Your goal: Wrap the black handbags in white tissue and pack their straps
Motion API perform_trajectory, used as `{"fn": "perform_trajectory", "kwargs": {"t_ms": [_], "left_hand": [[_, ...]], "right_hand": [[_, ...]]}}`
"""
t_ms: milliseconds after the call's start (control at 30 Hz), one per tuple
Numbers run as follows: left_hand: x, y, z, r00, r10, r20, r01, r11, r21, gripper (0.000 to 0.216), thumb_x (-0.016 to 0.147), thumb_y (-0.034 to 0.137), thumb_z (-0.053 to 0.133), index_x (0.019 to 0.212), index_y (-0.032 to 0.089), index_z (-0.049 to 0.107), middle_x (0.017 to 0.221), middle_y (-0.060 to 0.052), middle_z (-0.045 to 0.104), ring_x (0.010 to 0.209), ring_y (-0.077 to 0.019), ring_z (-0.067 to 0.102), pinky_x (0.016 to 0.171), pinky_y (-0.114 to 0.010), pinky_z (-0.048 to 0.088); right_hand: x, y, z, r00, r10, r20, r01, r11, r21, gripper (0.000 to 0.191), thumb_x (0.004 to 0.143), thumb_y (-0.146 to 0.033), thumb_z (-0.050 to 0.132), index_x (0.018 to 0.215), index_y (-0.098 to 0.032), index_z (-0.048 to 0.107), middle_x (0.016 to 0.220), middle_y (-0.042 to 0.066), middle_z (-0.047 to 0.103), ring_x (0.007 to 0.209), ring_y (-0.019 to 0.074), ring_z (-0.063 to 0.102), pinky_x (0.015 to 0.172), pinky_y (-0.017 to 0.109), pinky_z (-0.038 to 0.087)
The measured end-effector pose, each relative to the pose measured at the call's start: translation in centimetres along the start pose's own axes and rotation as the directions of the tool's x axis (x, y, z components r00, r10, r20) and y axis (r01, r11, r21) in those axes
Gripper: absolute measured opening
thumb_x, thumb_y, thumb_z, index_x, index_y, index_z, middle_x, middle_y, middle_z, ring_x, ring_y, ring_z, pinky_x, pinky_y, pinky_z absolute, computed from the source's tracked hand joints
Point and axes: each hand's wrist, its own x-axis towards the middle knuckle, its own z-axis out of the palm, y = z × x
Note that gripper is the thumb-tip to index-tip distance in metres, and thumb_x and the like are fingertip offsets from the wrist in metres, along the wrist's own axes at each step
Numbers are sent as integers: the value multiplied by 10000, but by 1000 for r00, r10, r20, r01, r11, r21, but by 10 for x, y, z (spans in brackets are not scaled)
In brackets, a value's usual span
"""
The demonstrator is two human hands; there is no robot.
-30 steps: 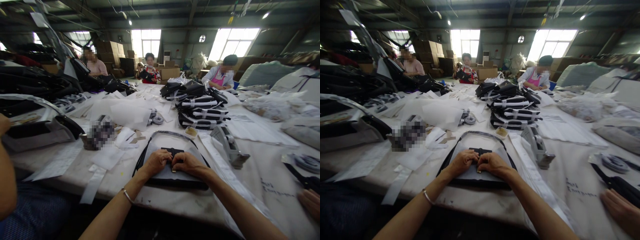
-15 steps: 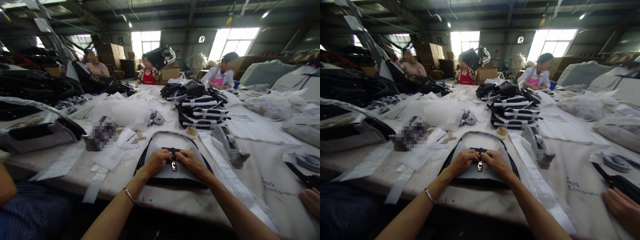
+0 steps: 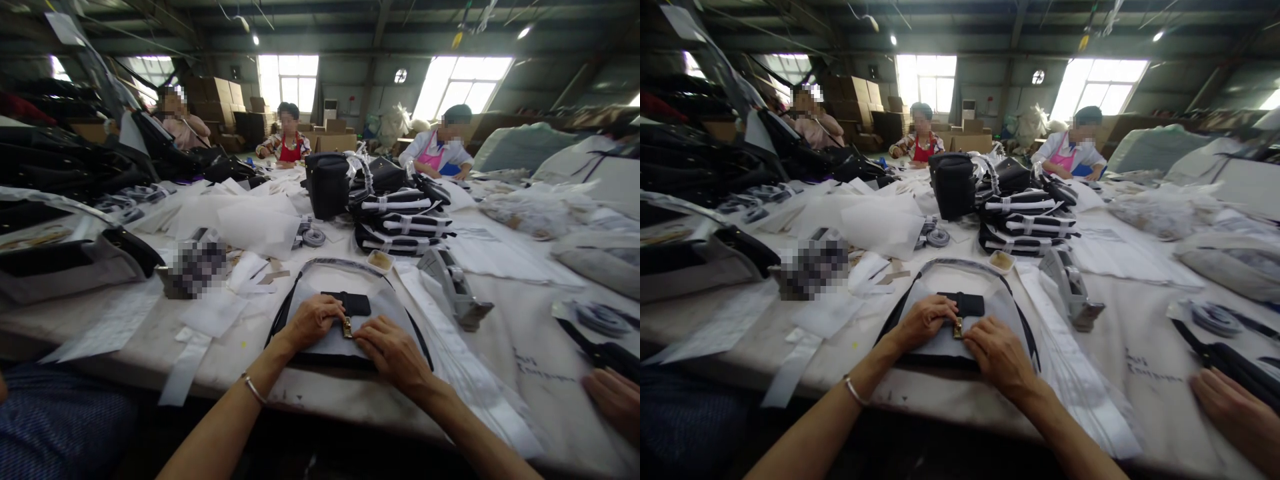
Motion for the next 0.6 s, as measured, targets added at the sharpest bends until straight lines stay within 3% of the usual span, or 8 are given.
{"fn": "perform_trajectory", "kwargs": {"t_ms": [167,400,600], "left_hand": [[-1,-3,1,998,48,32,-46,998,-49,388,763,-74,487,797,217,742,918,9,751,1015,-143,667,963,-288,492],[-2,-3,2,999,-2,48,5,998,-68,369,728,-77,447,691,195,694,889,7,749,1011,-149,668,962,-298,482],[0,0,0,994,-98,54,98,995,-2,365,808,-26,468,845,214,740,928,-22,726,985,-163,668,943,-311,503]], "right_hand": [[-7,2,6,997,-62,-42,60,997,-48,245,985,-237,483,1165,-267,645,971,45,681,894,203,591,811,343,464],[-4,0,3,999,-35,26,37,997,-68,214,987,-300,483,1079,-264,673,956,54,674,902,213,586,813,367,464],[-4,1,5,999,0,40,1,999,-39,192,982,-302,487,1048,-256,662,979,63,672,914,219,579,825,381,454]]}}
